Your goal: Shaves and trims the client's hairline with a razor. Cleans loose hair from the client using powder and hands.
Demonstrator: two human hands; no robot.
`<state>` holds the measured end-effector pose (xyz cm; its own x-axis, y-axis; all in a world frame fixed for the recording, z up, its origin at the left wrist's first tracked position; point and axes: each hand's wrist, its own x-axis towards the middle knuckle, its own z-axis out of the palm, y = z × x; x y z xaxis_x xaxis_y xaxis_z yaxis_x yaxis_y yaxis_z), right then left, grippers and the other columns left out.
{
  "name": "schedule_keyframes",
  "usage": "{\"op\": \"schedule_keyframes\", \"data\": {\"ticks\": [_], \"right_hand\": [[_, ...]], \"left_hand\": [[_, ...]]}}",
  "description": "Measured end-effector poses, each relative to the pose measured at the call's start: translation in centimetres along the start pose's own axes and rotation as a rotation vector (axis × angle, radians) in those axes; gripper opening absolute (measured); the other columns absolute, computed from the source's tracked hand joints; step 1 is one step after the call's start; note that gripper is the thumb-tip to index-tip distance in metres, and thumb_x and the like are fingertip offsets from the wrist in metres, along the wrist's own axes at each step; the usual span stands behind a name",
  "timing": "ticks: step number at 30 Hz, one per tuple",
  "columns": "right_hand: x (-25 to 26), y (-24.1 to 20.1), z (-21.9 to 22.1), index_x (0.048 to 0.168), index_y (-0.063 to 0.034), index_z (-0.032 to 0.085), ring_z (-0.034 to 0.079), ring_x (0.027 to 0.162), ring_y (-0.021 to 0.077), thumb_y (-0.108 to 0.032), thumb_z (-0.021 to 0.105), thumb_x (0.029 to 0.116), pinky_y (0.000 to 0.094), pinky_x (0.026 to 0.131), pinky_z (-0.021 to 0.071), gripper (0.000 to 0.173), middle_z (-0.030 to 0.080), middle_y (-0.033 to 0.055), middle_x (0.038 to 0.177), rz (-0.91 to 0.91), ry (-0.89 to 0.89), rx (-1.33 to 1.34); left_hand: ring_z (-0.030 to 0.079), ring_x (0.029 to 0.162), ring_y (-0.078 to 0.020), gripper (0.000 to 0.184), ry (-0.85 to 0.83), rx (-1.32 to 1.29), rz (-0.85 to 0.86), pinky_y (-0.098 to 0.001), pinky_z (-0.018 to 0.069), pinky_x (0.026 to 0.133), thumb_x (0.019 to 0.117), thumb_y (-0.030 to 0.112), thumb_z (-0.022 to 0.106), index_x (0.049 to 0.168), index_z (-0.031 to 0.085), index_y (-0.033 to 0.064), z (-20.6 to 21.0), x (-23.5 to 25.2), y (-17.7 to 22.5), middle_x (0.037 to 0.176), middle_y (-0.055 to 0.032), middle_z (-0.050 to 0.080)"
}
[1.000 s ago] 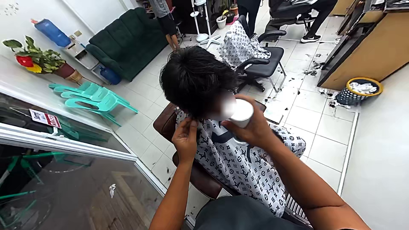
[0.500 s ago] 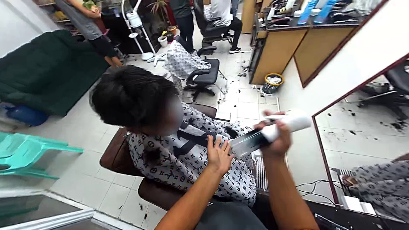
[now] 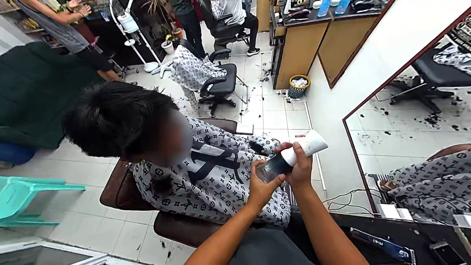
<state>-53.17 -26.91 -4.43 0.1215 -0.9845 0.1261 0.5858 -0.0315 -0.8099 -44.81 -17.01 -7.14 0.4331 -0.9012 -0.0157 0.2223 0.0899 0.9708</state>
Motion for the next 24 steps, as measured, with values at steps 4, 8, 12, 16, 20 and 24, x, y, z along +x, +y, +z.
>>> {"op": "schedule_keyframes", "data": {"ticks": [4,8,12,16,20,24], "right_hand": [[-1.1,0.7,0.1,0.135,0.0009,0.044,0.074,0.073,0.0248,-0.014,0.071,0.0912,0.0443,0.080,0.0647,0.053,0.072,0.0089,0.080,0.043,-0.094,0.012],[-2.0,-0.2,0.7,0.121,-0.0052,0.055,0.074,0.070,0.0224,-0.014,0.074,0.0908,0.0427,0.076,0.0645,0.037,0.073,0.0069,0.080,-0.037,-0.282,0.018],[-3.2,-2.1,1.9,0.130,-0.0130,0.058,0.074,0.074,0.0204,-0.024,0.073,0.0951,0.0446,0.083,0.0635,0.040,0.074,0.0039,0.082,0.005,-0.621,0.124],[-3.3,-1.6,2.4,0.138,-0.0103,0.054,0.075,0.080,0.0205,-0.028,0.075,0.0939,0.0441,0.089,0.0627,0.052,0.076,0.0041,0.087,-0.068,-0.481,0.006],[-1.3,1.0,3.1,0.127,0.0040,0.051,0.073,0.072,0.0199,-0.010,0.067,0.0920,0.0397,0.075,0.0647,0.041,0.072,0.0062,0.081,-0.128,-0.015,-0.157],[-0.3,1.8,4.7,0.137,0.0019,0.048,0.073,0.071,0.0179,-0.011,0.065,0.0932,0.0386,0.076,0.0643,0.049,0.072,0.0033,0.081,-0.128,-0.088,-0.162]], "left_hand": [[0.069,0.103,-0.0153,0.073,-0.065,0.291,0.051,-0.0326,0.0592,0.093,0.0684,0.020,0.093,0.127,0.056,-0.0037,-1.9,-0.6,0.0,0.113,-0.0121,0.070],[0.070,0.097,-0.0105,0.056,-0.355,0.125,-0.167,-0.0306,0.0592,0.090,0.0701,0.009,0.087,0.120,0.065,-0.0010,-3.4,-0.4,2.0,0.106,-0.0056,0.073],[0.070,0.085,-0.0070,0.047,-0.839,-0.357,-0.350,-0.0259,0.0581,0.074,0.0773,0.028,0.087,0.118,0.068,0.0171,-5.8,-1.0,1.8,0.100,0.0012,0.074],[0.069,0.095,-0.0076,0.052,-0.725,-0.118,-0.229,-0.0291,0.0582,0.086,0.0749,0.015,0.085,0.122,0.064,0.0097,-6.2,0.3,3.4,0.106,0.0006,0.073],[0.069,0.105,-0.0146,0.063,-0.221,0.449,-0.037,-0.0371,0.0573,0.096,0.0681,0.014,0.087,0.126,0.065,0.0011,-3.9,2.1,2.4,0.114,-0.0093,0.072],[0.069,0.110,-0.0248,0.065,0.036,0.575,0.174,-0.0433,0.0550,0.100,0.0693,0.015,0.087,0.127,0.065,-0.0047,-3.7,2.4,0.7,0.119,-0.0183,0.070]]}}
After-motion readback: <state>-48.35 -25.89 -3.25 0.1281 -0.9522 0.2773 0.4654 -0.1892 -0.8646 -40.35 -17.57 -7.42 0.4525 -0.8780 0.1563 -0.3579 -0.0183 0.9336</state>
